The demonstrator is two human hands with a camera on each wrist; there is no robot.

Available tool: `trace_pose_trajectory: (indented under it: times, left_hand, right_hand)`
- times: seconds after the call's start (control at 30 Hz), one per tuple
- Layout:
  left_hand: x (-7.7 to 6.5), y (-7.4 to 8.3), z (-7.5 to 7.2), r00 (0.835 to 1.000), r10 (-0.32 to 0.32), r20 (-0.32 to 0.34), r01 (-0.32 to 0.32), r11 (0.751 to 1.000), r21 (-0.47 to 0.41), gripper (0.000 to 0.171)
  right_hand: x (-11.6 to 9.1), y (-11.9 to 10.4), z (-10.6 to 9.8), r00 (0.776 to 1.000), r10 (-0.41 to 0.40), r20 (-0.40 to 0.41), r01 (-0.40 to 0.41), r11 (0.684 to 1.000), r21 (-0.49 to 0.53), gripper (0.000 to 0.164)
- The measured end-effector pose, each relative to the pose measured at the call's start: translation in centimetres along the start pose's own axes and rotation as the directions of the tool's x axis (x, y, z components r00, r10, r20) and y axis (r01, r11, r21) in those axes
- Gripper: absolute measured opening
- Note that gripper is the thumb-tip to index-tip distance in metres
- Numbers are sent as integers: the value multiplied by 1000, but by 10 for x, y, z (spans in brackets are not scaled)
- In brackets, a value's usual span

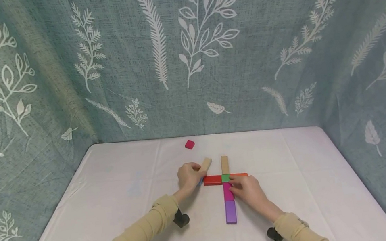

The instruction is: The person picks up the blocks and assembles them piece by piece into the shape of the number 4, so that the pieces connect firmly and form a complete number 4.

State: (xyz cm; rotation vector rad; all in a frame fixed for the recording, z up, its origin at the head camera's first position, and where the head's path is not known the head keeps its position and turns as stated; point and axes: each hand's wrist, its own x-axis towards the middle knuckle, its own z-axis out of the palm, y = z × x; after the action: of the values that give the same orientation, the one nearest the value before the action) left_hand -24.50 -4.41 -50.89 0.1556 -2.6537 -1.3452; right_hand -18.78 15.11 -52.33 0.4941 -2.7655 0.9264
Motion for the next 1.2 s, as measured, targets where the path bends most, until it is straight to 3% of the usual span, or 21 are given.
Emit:
trace_pose_trajectory:
  times: [0.43, 0.53, 0.63, 0.77, 0.87, 1.03, 1.2]
  left_hand:
    - [6, -1, -5, 1000, -16, 20, 16, 1000, -14, 23]
    - [13, -4, -7, 999, 28, 23, -27, 999, -37, 24]
    - [22, -7, -11, 993, 115, 19, -113, 991, -71, 24]
    - [37, -12, -20, 968, 249, 18, -246, 963, -109, 27]
    - [49, -14, -29, 951, 307, 35, -299, 944, -138, 29]
    - [67, -18, -43, 937, 340, 83, -325, 933, -152, 29]
    - [83, -21, -55, 933, 323, 158, -299, 941, -159, 35]
  right_hand:
    - [0, 1, -1, 1000, 8, 2, -8, 1000, -5, 21]
    - [0, 1, -1, 1000, 11, 6, -11, 1000, -5, 21]
    - [0, 1, -2, 1000, 12, 6, -12, 1000, -3, 21]
    - [0, 0, -1, 1000, 9, -3, -9, 1000, -1, 22]
    - [-1, 0, 0, 1000, 10, -8, -10, 1000, -3, 23]
    - [-1, 0, 0, 1000, 30, 7, -30, 1000, -3, 24]
    - [-1, -1, 0, 1000, 26, 6, -26, 1000, -2, 23]
